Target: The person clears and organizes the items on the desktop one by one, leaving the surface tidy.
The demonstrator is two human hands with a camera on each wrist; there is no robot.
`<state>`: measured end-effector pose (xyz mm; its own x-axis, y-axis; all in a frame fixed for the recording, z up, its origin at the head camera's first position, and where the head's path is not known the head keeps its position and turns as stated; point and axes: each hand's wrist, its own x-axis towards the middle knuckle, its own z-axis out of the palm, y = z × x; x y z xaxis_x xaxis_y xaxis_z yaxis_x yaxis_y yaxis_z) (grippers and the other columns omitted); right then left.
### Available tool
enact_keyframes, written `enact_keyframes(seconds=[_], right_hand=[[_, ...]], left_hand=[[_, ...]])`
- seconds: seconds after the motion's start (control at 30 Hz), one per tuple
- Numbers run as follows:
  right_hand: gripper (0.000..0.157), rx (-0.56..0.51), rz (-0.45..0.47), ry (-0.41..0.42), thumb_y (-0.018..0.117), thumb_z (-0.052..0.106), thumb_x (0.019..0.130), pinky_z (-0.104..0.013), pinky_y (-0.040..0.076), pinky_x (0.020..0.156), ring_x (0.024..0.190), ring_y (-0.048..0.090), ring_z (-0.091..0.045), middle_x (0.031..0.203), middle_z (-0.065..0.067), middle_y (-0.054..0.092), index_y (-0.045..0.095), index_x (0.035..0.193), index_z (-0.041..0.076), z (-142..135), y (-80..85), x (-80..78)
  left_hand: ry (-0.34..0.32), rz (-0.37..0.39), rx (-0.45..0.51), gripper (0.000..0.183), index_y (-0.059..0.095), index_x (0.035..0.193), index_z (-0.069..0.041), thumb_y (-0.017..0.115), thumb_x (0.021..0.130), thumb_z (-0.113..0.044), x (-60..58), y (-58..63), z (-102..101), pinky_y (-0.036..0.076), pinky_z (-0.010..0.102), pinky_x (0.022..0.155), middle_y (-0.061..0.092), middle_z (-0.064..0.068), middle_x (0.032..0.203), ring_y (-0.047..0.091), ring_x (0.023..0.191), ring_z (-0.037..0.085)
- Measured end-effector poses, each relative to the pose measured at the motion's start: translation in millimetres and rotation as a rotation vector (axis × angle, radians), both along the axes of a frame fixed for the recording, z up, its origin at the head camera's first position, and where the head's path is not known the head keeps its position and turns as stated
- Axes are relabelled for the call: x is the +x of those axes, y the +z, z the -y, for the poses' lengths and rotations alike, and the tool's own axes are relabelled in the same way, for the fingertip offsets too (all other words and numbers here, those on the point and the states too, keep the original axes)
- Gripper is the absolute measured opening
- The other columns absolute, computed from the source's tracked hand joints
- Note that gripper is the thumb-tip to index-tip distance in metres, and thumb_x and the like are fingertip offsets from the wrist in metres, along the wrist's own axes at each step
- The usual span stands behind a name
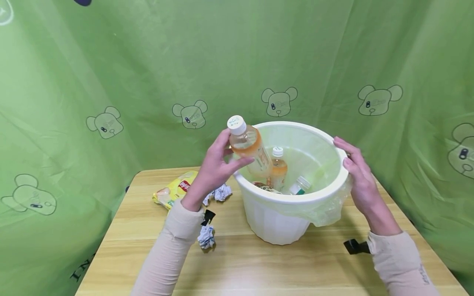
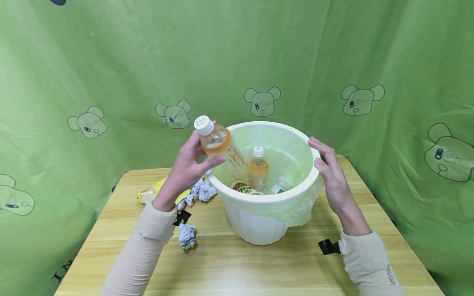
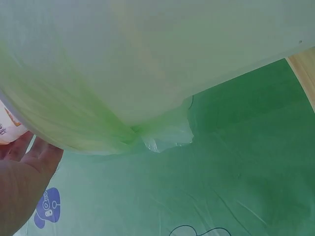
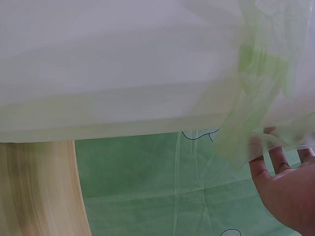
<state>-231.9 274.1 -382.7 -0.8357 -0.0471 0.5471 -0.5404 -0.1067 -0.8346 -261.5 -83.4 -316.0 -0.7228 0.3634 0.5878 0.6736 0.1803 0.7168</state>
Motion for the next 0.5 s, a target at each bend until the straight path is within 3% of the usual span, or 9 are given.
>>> enact_keyframes(seconds=[0.5], right_hand=[[0.049, 0.004, 0.0, 0.003, 0.038, 0.01, 0.107, -0.013, 0.041, 0.108, 0.15, 0.027, -0.023, 0.163, -0.004, 0.036, 0.041, 0.155, 0.001, 0.4, 0.7, 0.9]], left_hand=[[0.012, 0.052, -0.036, 0.08, 0.041, 0.153, -0.017, 0.084, 0.086, -0.013, 0.9, -5.5, -4.9, 0.049, 0.034, 0.115, 0.06, 0.006, 0.141, 0.06, 0.131, 0.021]])
